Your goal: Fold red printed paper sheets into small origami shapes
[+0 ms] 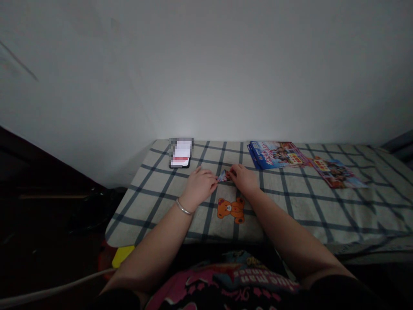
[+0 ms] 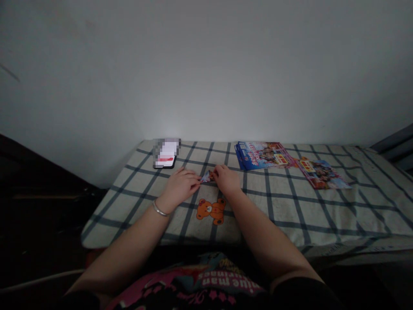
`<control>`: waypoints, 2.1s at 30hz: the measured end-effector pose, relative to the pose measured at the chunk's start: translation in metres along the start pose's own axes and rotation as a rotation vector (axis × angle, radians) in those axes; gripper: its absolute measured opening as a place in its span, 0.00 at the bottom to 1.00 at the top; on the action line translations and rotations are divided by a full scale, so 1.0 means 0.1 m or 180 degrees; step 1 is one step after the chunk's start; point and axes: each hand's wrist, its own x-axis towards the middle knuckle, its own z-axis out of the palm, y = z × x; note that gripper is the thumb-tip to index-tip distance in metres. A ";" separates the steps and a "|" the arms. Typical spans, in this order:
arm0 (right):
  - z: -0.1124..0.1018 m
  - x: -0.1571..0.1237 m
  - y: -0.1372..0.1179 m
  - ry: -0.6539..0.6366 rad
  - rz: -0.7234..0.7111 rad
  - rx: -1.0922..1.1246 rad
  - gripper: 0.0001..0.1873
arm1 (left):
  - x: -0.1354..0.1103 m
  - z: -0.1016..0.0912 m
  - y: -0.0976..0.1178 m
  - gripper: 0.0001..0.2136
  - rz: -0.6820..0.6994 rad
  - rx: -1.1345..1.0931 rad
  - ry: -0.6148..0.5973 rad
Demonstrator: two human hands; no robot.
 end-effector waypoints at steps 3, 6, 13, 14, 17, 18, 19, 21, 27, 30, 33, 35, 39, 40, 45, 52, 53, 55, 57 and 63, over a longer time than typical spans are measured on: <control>0.00 0.00 0.00 0.0041 -0.0034 -0.0022 0.12 | -0.01 -0.04 -0.03 0.07 -0.0136 -0.0075 -0.0085; 0.00 0.00 0.00 0.0034 -0.0008 -0.0038 0.13 | -0.03 -0.07 -0.09 0.07 -0.0079 -0.0189 -0.0126; -0.01 -0.01 0.01 0.0086 -0.0047 0.0020 0.11 | -0.04 0.01 -0.09 0.09 -0.0154 -0.0392 0.0192; -0.01 -0.01 0.01 0.0088 -0.0046 0.0024 0.11 | -0.03 0.02 -0.08 0.11 -0.0129 -0.0414 0.0256; 0.00 -0.01 0.01 0.0114 -0.0038 0.0039 0.11 | -0.01 0.05 -0.04 0.14 0.0156 -0.0400 0.0227; 0.00 -0.01 0.01 0.0124 -0.0040 0.0047 0.11 | 0.00 0.06 -0.02 0.14 0.0282 -0.0373 0.0166; 0.00 -0.01 0.02 0.0134 -0.0048 0.0061 0.11 | 0.00 0.08 -0.01 0.14 0.0389 -0.0334 0.0106; 0.01 0.00 0.02 0.0142 -0.0074 0.0098 0.11 | 0.01 0.11 0.01 0.14 0.0514 -0.0219 0.0034; 0.02 0.00 0.03 0.0161 -0.0080 0.0165 0.11 | 0.02 0.17 0.07 0.14 0.0483 -0.0079 0.0031; 0.03 0.00 0.03 0.0233 -0.0055 0.0199 0.10 | 0.03 0.16 0.11 0.14 0.0413 -0.0087 0.0025; 0.02 0.01 0.06 0.0255 -0.0107 0.0413 0.09 | 0.05 0.14 0.15 0.14 0.0314 -0.0085 -0.0009; 0.00 0.01 0.11 0.0251 -0.0221 0.0611 0.07 | 0.05 0.13 0.18 0.13 0.0257 -0.0086 -0.0017; -0.06 -0.06 0.19 0.0290 -0.0690 0.0794 0.06 | 0.05 0.12 0.20 0.13 0.0192 -0.0121 0.0011; -0.08 -0.08 0.20 0.0274 -0.0829 0.0771 0.07 | 0.05 0.12 0.20 0.13 0.0187 -0.0137 0.0014; -0.14 -0.25 0.20 0.0081 -0.1152 0.0390 0.14 | 0.05 0.13 0.20 0.13 0.0154 -0.0153 0.0017; -0.15 -0.35 0.14 0.0107 -0.1175 -0.0116 0.19 | 0.05 0.12 0.20 0.13 0.0154 -0.0162 -0.0024; -0.14 -0.34 0.14 0.0104 -0.1187 -0.0144 0.20 | 0.06 0.12 0.20 0.13 0.0151 -0.0166 -0.0025; -0.14 -0.34 0.13 0.0087 -0.1227 -0.0181 0.21 | 0.06 0.13 0.20 0.13 0.0131 -0.0170 -0.0017; -0.13 -0.34 0.12 0.0070 -0.1220 -0.0186 0.21 | 0.06 0.13 0.20 0.14 0.0113 -0.0166 -0.0015; -0.15 -0.38 0.10 -0.0065 -0.1124 -0.0207 0.22 | 0.06 0.12 0.22 0.13 0.0089 -0.0125 -0.0015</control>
